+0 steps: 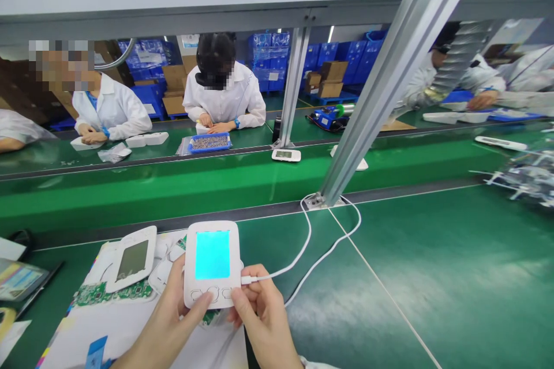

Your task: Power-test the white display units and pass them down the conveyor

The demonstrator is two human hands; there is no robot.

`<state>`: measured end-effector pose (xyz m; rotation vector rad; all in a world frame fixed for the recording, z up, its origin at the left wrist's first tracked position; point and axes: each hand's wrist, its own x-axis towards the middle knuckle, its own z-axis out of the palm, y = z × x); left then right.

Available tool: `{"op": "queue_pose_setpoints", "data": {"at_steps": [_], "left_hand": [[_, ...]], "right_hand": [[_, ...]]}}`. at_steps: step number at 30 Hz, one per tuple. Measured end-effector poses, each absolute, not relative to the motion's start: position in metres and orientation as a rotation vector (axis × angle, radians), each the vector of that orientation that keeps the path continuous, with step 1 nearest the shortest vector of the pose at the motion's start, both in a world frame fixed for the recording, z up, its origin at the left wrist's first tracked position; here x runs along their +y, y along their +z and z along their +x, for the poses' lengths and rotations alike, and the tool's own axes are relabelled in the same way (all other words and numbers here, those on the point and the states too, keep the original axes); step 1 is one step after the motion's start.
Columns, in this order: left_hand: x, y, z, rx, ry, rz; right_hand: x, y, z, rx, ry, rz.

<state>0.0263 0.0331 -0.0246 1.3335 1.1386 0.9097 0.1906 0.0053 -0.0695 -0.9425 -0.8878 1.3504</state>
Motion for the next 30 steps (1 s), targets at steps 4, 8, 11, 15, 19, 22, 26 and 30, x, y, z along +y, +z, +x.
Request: {"op": "queue_pose_setpoints", "data": {"at_steps": [4, 8, 11, 15, 19, 22, 26, 30], "left_hand": [[0.036, -0.026, 0.023, 1.105, 0.870, 1.352], [0.038, -0.030, 0.020, 1.102, 0.825, 1.372], [0.035, -0.034, 0.020, 1.105, 0.842, 1.374], [0.043, -0.033, 0.018, 1.074, 0.891, 1.320], [0.091, -0.021, -0.003, 1.052, 0.892, 1.235], [0.130, -0.009, -0.025, 1.130, 1.044, 1.253], [0.130, -0.011, -0.033, 1.286, 1.078, 1.456], [0.074, -0.034, -0.007, 1.345, 0.843, 1.720]], "right_hand": [[0.004, -0.069, 0.190, -0.887, 1.346, -0.946], [0.004, -0.068, 0.189, -0.892, 1.354, -0.960], [0.004, -0.067, 0.189, -0.880, 1.346, -0.974], [0.007, -0.064, 0.191, -0.892, 1.313, -1.020], [0.013, -0.062, 0.195, -0.765, 1.244, -1.079], [0.015, -0.062, 0.197, -0.705, 1.205, -1.076], [0.014, -0.064, 0.196, -0.763, 1.210, -1.061], [0.014, -0.065, 0.196, -0.777, 1.174, -1.113]]}}
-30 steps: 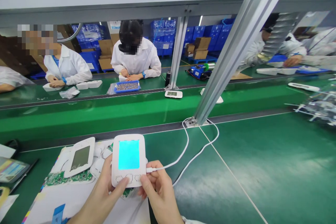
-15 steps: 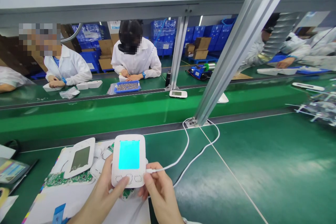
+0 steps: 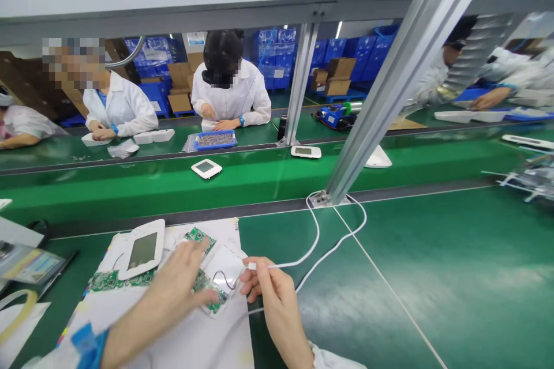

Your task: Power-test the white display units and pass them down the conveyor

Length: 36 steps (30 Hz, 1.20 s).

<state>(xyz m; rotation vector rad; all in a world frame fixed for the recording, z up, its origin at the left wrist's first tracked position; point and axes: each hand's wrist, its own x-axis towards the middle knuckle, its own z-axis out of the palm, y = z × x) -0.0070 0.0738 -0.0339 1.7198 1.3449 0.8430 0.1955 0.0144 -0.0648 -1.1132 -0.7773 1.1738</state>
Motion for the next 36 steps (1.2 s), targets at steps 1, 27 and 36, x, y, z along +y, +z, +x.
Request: {"op": "queue_pose_setpoints", "data": {"at_steps": [1, 27, 36], "left_hand": [[0.060, -0.041, 0.002, 1.361, 0.754, 1.814], [0.058, -0.026, 0.024, 0.866, 0.871, 0.553], [0.059, -0.022, 0.025, 0.874, 0.888, 0.563]], "right_hand": [[0.015, -0.065, 0.196, -0.777, 1.170, -1.118], [0.000, -0.055, 0.191, -0.895, 1.183, -1.023], [0.001, -0.056, 0.190, -0.879, 1.115, -1.073]]}}
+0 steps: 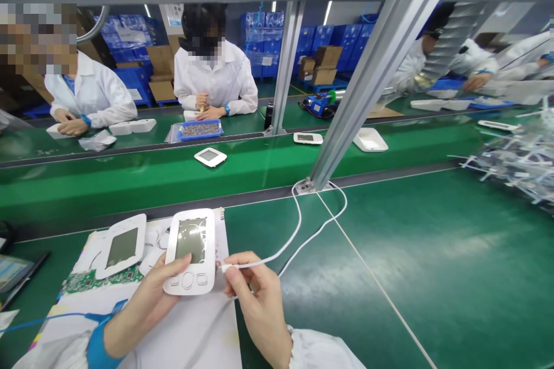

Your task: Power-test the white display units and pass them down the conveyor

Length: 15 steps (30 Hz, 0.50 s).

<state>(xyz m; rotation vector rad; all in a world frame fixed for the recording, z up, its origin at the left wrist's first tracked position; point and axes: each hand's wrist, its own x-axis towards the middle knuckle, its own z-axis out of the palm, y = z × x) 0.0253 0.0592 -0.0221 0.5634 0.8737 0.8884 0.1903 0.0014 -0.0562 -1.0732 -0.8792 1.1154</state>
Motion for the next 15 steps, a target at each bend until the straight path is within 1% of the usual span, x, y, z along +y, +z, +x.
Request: {"op": "queue_pose_setpoints", "data": {"at_steps": [15], "left_hand": [[0.0569, -0.0230, 0.0237, 0.913, 0.880, 0.564]], "right_hand": [[0.0016, -0.0544, 0.1889, -0.841, 1.105, -1.049]]}}
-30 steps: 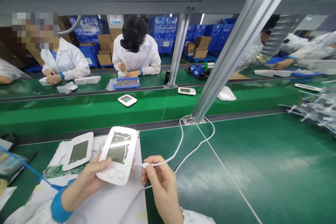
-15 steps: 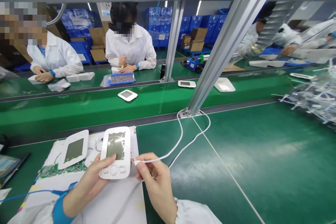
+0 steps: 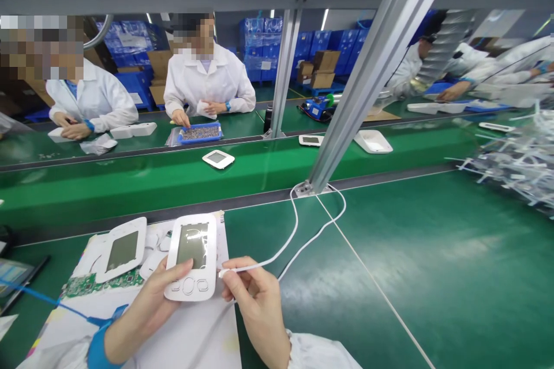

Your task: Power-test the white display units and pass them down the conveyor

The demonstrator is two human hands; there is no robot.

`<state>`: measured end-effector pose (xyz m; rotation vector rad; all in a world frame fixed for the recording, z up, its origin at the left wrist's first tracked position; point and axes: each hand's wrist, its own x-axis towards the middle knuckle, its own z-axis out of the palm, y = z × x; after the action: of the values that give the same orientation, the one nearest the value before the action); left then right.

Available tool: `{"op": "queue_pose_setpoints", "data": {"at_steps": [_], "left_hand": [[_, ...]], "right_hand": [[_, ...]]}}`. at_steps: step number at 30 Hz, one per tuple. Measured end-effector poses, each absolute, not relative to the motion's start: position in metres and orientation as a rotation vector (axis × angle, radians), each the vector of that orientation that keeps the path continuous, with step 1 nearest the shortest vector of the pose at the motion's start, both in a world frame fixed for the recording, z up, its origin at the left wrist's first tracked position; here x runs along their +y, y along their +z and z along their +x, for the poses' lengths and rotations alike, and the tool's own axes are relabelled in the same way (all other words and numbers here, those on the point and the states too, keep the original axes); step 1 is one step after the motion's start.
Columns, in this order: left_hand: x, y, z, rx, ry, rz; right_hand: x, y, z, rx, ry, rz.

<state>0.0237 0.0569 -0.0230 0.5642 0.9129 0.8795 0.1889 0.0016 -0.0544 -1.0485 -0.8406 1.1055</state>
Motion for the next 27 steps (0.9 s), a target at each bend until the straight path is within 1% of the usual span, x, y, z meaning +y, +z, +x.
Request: {"op": "queue_pose_setpoints", "data": {"at_steps": [5, 9, 11, 14, 18, 23, 27], "left_hand": [[0.046, -0.018, 0.031, 0.874, 0.884, 0.578], [0.042, -0.015, 0.031, 0.945, 0.885, 0.651], [0.044, -0.016, 0.027, 1.010, 0.864, 0.759], [0.050, -0.021, 0.019, 1.068, 0.823, 1.082], [0.048, -0.026, 0.011, 1.127, 0.812, 1.478], [0.040, -0.018, 0.009, 1.127, 0.638, 1.606], [0.041, -0.012, 0.009, 1.133, 0.607, 1.611]], "right_hand": [[0.004, -0.065, 0.184, -0.848, 1.046, -0.963], [0.005, -0.072, 0.181, -0.853, 1.094, -0.968], [0.006, -0.072, 0.180, -0.838, 1.166, -0.957], [0.009, -0.068, 0.180, -0.775, 1.298, -0.856], [0.011, -0.062, 0.183, -0.749, 1.267, -0.868], [0.007, -0.058, 0.186, -0.851, 1.229, -0.914], [0.005, -0.061, 0.186, -0.898, 1.265, -0.953]]}}
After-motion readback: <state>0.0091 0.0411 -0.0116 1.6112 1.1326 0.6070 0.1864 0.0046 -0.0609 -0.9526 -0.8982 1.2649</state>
